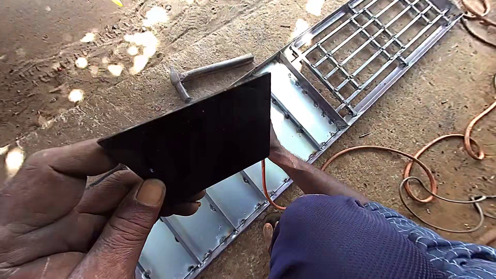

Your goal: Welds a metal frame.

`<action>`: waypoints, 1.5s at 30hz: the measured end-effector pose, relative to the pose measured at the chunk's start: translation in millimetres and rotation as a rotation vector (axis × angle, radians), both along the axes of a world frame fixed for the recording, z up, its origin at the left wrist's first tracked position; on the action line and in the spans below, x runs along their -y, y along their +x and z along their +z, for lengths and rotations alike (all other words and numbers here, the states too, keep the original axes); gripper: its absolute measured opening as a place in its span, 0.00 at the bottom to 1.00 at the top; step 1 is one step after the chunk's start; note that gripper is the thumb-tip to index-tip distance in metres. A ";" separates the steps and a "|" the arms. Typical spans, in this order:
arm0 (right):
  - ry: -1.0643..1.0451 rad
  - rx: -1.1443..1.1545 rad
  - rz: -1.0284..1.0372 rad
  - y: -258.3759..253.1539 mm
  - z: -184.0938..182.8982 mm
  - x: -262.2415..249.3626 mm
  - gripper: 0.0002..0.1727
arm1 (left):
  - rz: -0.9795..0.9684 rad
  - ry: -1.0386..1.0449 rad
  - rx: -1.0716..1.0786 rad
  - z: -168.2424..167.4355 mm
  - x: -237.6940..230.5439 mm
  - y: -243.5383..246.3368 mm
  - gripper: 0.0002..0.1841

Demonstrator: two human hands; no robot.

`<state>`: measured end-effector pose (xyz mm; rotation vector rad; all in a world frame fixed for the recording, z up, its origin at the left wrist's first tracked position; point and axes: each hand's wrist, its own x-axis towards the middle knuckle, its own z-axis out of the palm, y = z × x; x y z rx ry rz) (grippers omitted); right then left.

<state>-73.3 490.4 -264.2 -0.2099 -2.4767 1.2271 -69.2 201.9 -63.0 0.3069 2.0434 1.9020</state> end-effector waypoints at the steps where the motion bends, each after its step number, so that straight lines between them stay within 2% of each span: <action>1: 0.017 -0.013 0.004 -1.6 -2.7 -1.6 0.52 | 0.005 -0.006 -0.009 -1.0 0.1 0.2 0.12; 4: 0.034 -0.072 0.023 -7.0 -10.1 -4.7 0.50 | 0.020 0.003 -0.022 -3.3 1.5 -1.0 0.12; 7: 0.033 -0.024 0.007 -11.7 -15.0 -6.1 0.51 | 0.032 -0.004 -0.019 -1.9 1.2 -1.7 0.12; 45: 0.019 -0.015 0.008 -15.0 -21.4 -7.3 0.53 | 0.064 -0.009 -0.047 -0.8 -0.6 -0.7 0.12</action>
